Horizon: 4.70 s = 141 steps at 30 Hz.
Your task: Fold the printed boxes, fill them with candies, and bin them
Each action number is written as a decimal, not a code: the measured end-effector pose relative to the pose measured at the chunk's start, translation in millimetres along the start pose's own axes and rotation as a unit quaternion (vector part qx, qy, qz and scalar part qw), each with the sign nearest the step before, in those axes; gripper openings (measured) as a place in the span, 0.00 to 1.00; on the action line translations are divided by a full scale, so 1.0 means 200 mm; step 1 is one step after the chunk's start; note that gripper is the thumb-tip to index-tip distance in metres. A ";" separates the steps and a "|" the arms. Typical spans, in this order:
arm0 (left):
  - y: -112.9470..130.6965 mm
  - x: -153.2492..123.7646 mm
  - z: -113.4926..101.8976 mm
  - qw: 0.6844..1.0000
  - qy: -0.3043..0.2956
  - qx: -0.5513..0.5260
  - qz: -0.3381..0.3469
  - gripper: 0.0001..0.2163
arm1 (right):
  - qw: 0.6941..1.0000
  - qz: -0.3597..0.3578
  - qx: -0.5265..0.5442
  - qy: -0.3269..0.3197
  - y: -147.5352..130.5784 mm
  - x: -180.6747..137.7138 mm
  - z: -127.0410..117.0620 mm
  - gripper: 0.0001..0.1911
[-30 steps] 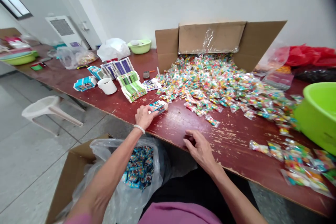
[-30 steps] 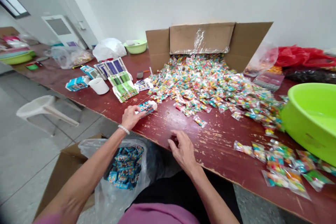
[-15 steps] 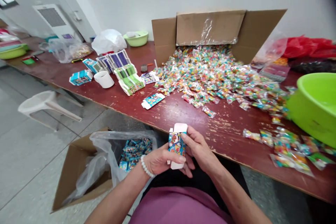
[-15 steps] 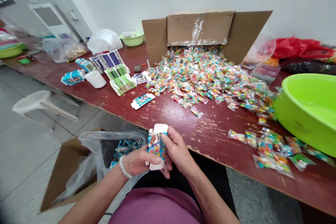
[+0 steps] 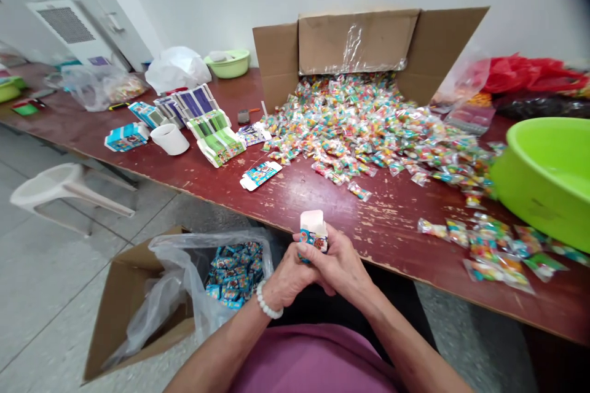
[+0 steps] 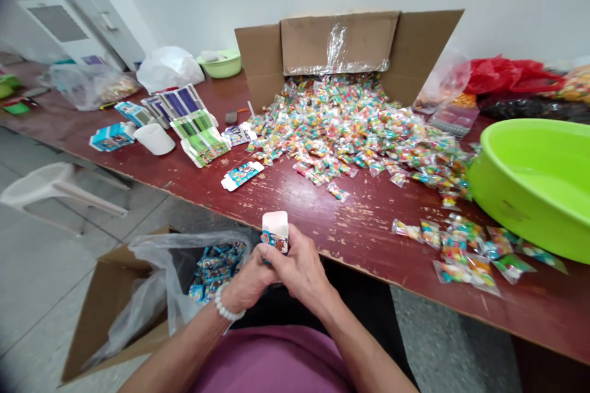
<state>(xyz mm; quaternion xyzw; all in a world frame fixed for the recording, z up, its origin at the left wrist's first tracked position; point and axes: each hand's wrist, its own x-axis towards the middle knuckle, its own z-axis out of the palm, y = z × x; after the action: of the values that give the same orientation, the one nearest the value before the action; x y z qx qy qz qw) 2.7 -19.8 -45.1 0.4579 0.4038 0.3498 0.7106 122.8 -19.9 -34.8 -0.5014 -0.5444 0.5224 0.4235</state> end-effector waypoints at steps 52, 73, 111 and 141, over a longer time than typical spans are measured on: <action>-0.02 -0.09 -0.03 0.984 0.005 -0.144 -0.108 0.26 | 0.992 -0.121 -0.028 -0.031 0.01 -0.03 -0.15 0.11; -0.04 -0.08 -0.05 0.999 0.010 -0.046 -0.021 0.29 | 0.972 -0.186 -0.133 -0.050 0.01 -0.03 -0.17 0.09; -0.05 -0.03 -0.11 0.999 -0.015 -0.022 -0.037 0.32 | 0.990 -0.113 -0.074 -0.049 0.02 0.04 -0.19 0.10; -0.11 0.02 -0.10 0.993 -0.024 -0.102 -0.055 0.31 | 0.972 -0.163 -0.158 -0.051 0.12 0.07 -0.12 0.08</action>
<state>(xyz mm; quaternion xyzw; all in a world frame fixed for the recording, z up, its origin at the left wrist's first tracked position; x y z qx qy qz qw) -10.3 -16.1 -71.0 0.3684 0.3739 0.3383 0.7811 147.8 -3.0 -57.4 -0.4390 -0.7155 0.3782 0.3902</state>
